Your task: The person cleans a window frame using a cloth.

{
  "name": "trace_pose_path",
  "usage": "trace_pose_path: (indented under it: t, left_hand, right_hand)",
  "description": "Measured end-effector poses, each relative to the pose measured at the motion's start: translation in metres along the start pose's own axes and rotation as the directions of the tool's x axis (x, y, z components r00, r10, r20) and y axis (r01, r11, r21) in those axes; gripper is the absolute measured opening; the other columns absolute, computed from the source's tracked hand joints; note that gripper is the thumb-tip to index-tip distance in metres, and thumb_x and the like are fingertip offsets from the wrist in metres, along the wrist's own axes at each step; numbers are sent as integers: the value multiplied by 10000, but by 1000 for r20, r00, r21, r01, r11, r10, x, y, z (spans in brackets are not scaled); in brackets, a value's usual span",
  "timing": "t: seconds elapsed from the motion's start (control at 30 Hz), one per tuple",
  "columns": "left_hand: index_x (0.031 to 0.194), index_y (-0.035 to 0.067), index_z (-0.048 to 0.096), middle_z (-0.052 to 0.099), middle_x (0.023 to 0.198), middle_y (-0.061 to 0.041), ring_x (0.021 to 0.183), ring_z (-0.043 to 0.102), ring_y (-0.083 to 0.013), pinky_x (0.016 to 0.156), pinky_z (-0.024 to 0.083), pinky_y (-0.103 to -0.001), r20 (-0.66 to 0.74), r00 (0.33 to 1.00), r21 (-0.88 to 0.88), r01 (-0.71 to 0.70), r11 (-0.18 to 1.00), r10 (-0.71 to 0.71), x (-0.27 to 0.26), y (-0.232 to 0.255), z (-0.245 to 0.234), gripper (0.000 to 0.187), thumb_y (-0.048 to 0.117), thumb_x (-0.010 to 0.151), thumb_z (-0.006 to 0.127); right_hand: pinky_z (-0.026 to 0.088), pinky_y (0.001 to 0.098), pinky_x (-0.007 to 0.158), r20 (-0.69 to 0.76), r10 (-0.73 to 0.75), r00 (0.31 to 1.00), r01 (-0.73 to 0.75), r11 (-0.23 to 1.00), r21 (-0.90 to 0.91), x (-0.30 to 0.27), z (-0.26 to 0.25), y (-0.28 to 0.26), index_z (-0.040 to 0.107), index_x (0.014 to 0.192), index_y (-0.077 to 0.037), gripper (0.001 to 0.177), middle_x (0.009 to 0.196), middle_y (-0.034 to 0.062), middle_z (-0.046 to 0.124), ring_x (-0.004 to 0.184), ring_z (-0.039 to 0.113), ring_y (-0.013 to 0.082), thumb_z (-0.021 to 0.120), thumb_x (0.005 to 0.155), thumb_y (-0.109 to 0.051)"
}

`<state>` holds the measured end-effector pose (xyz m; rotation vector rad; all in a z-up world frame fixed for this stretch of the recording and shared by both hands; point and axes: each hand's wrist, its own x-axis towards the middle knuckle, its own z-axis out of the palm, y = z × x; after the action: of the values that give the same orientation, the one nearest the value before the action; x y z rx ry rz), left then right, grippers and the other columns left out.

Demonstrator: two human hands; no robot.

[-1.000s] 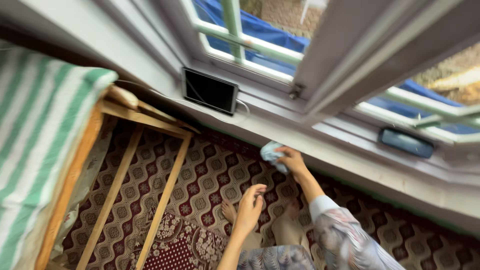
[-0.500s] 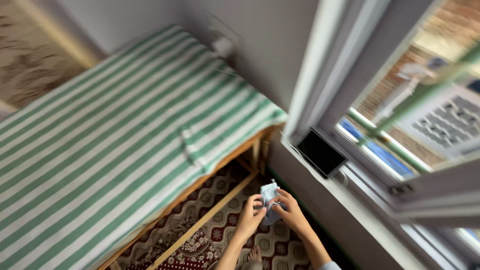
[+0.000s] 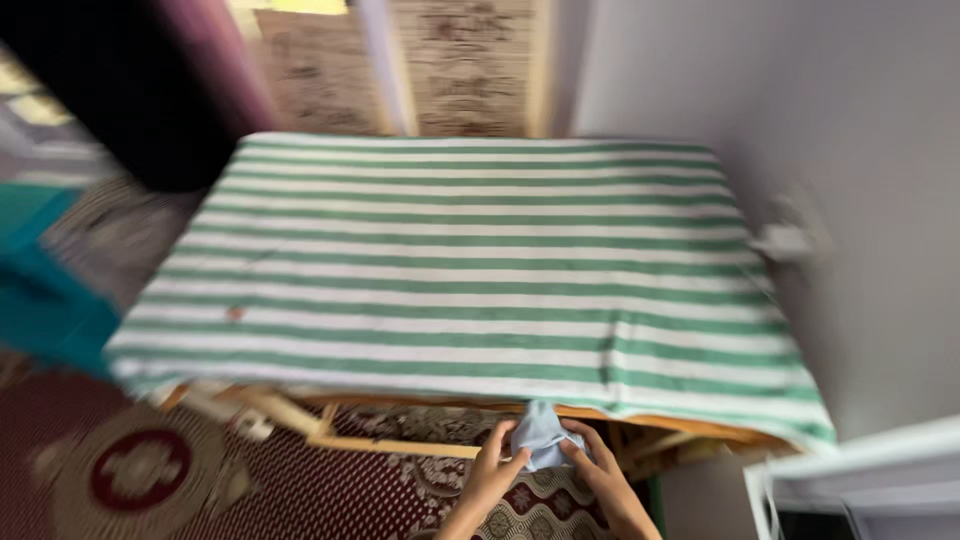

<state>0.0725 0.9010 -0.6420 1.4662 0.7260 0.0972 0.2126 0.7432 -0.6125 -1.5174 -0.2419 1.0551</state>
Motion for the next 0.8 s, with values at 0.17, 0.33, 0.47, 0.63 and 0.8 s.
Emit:
trace_pose_path:
  t: [0.17, 0.33, 0.47, 0.63, 0.8]
  left_hand:
    - [1378, 86, 467, 631, 1266, -171, 986, 668, -227, 695, 542, -293, -301, 954, -195, -72, 978, 10, -31, -23, -63, 489, 162, 933, 656]
    - [1339, 103, 464, 608, 1276, -75, 1077, 689, -180, 867, 605, -334, -626, 776, -421, -255, 870, -76, -80, -57, -142, 443, 147, 923, 611]
    - [1301, 29, 545, 640, 1170, -165, 1004, 619, -204, 861, 515, -331, -821, 539, -347, -212, 914, -187, -120, -100, -231, 343, 197, 1006, 586]
    - [1311, 54, 528, 665, 1136, -132, 986, 641, -191, 835, 511, -319, -852, 415, -455, -288, 843, -318, -168, -126, -357, 355, 248, 1015, 557]
    - [1301, 98, 524, 694, 1121, -95, 994, 676, -163, 833, 548, -296, -835, 521, -405, -368, 837, -175, -205, -146, -468, 340, 248, 1000, 576]
  right_hand:
    - [518, 363, 940, 86, 213, 973, -199, 968, -152, 82, 69, 57, 513, 1432, -172, 511, 1372, 29, 597, 1249, 566, 167, 624, 963, -340]
    - [538, 343, 877, 400, -169, 901, 345, 837, -424, 136, 163, 98, 565, 1367, -115, 544, 1299, 62, 656, 1157, 632, 196, 754, 868, -218]
    - [522, 303, 923, 596, -397, 698, 673, 648, -357, 147, 277, 113, 566, 1362, -105, 578, 1251, 79, 672, 1168, 640, 176, 796, 834, -152]
    - [516, 365, 855, 700, 211, 682, 40, 945, -324, 130, 449, 152, 522, 1429, -98, 540, 1152, 122, 667, 1049, 634, 254, 691, 927, -206]
    - [414, 291, 1090, 854, 4, 521, 346, 913, -216, 127, 619, 168, 491, 1429, -71, 544, 1359, 37, 648, 1307, 575, 173, 686, 961, -268]
